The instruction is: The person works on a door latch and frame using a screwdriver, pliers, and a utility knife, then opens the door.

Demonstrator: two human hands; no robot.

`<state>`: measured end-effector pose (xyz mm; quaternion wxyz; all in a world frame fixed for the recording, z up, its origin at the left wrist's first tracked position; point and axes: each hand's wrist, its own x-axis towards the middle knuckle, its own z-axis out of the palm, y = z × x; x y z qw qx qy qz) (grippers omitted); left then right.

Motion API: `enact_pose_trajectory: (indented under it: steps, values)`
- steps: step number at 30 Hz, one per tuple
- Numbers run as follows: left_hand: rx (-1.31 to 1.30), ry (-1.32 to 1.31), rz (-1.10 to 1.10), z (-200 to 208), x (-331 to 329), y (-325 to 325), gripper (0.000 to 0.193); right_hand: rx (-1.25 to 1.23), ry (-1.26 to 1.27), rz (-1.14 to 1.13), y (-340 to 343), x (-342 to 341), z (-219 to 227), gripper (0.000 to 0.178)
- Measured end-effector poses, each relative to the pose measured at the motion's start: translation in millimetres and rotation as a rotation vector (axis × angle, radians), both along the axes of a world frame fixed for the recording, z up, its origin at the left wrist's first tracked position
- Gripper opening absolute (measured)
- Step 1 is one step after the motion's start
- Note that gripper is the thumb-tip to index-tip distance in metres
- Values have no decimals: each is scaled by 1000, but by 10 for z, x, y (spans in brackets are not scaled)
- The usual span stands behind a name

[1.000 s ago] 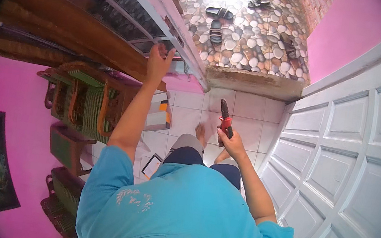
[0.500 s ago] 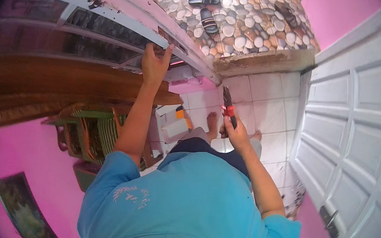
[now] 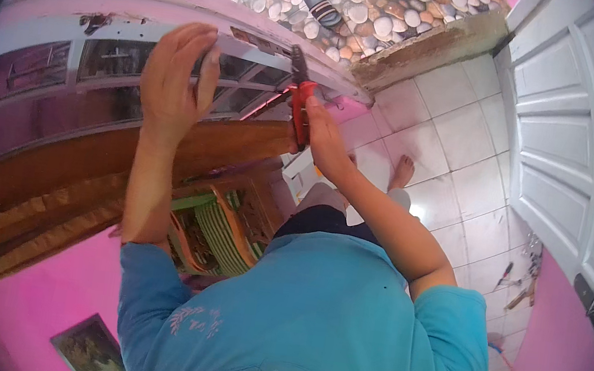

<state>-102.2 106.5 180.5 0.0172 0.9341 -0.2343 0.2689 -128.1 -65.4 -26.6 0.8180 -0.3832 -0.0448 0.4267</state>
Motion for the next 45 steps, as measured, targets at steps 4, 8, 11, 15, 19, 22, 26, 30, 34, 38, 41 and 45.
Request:
enact_pose_trajectory:
  steps: [4, 8, 11, 15, 19, 22, 26, 30, 34, 38, 41, 45]
  values:
    - [448, 124, 43, 103, 259, 31, 22, 76, -30, -160, 335, -137, 56, 64]
    - [680, 301, 81, 97, 313, 83, 26, 69, 45, -152, 607, -198, -41, 65]
    - [800, 464, 136, 62, 283, 129, 34, 167, 38, -283, 695, -181, -38, 56]
    - [898, 347, -22, -38, 314, 191, 38, 249, 152, -517, 797, -175, 33, 59]
    - [1031, 480, -32, -87, 421, 211, 35, 206, 113, -488, 993, -345, 1, 58]
    - [1106, 445, -83, -107, 439, 237, 13, 194, 48, -444, 950, -381, 40, 57]
    - [1098, 407, -132, -89, 418, 234, 9, 218, 120, -739, 850, -233, 186, 62]
    - [1184, 510, -61, -53, 425, 136, 27, -17, -85, -535, 848, -309, 134, 64]
    - [1198, 513, -58, -48, 382, 203, 29, 96, 18, -409, 598, -350, 300, 68]
    - [1171, 381, -169, -79, 409, 272, 17, 31, 3, -785, 623, -198, 306, 66]
    - [1226, 406, -155, -79, 425, 195, 22, -11, -75, -311, 883, -425, 114, 66]
    - [1217, 424, -133, -56, 400, 220, 22, 242, 137, -621, 898, -531, 143, 52]
